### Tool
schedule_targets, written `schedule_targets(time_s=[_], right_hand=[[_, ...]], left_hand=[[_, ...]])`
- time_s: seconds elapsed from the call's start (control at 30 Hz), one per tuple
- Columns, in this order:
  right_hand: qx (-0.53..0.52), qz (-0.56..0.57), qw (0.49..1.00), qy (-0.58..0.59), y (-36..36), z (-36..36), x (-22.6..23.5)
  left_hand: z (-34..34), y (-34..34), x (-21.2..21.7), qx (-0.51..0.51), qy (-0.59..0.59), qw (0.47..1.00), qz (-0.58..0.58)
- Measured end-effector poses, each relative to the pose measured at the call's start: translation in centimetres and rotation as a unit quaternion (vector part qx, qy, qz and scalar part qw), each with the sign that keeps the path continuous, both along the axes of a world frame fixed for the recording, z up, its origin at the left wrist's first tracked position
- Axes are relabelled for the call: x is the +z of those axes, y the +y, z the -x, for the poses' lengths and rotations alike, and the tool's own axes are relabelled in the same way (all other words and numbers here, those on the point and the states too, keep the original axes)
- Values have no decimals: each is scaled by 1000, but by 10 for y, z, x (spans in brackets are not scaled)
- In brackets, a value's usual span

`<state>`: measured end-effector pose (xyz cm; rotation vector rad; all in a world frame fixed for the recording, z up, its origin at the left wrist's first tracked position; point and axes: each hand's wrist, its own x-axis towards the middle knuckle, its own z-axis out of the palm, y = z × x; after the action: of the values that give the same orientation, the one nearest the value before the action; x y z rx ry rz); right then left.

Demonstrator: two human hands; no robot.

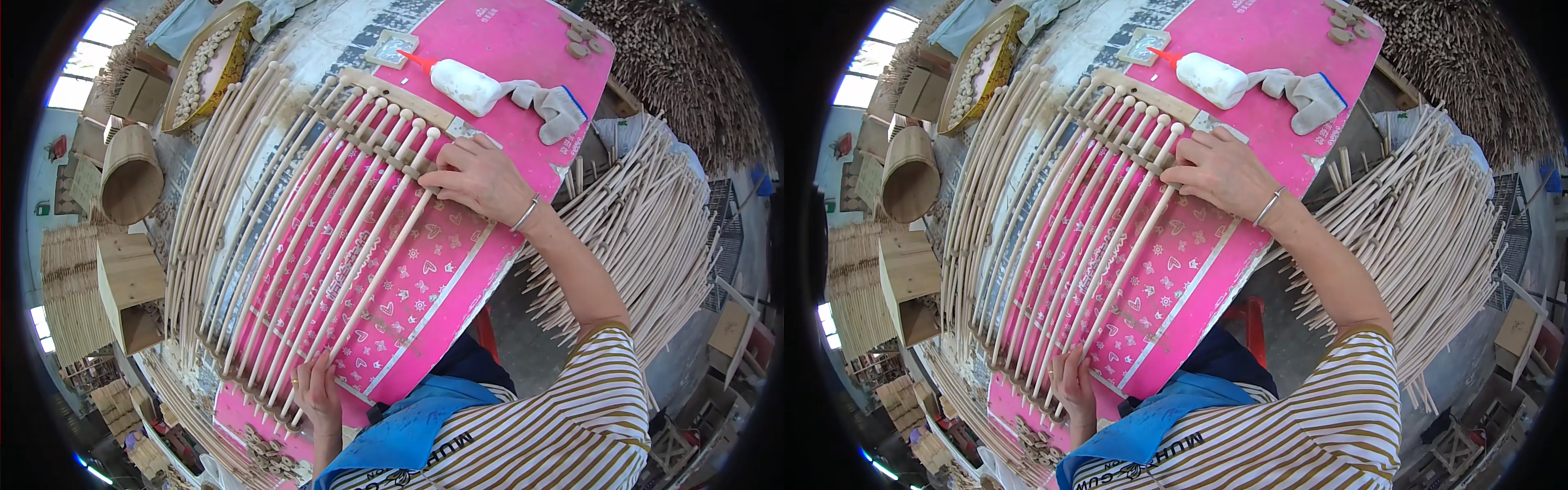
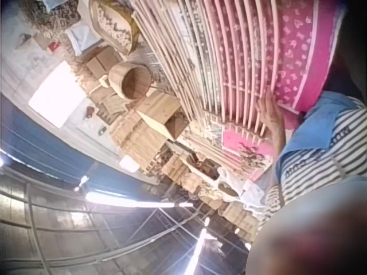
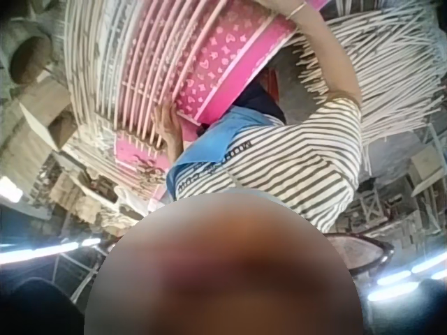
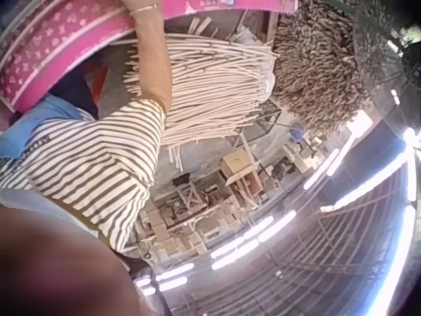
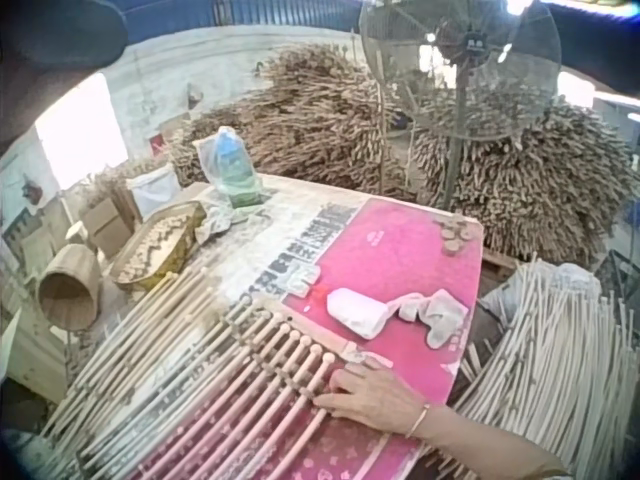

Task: Assembling a wooden structure by gluing wooden dowels and rings onto a frame.

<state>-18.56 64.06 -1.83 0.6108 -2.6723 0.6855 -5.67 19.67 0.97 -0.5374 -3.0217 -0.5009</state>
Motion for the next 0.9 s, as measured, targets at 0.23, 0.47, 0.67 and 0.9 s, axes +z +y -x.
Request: schedule_targets(time_s=[0.23, 0.47, 0.67, 0.9], right_hand=[[38, -26, 998, 38, 3, 8, -5], [43, -15, 998, 41, 5, 10, -8], [34, -24, 998, 44, 5, 7, -2], [-41, 50, 998, -1, 2, -8, -1]], left_hand=[[6, -1, 8, 10, -45, 999, 3], [7, -2, 10, 11, -83, 996, -32], [5, 1, 15, 8, -71, 997, -20], [4, 8, 8, -4, -12, 999, -32]])
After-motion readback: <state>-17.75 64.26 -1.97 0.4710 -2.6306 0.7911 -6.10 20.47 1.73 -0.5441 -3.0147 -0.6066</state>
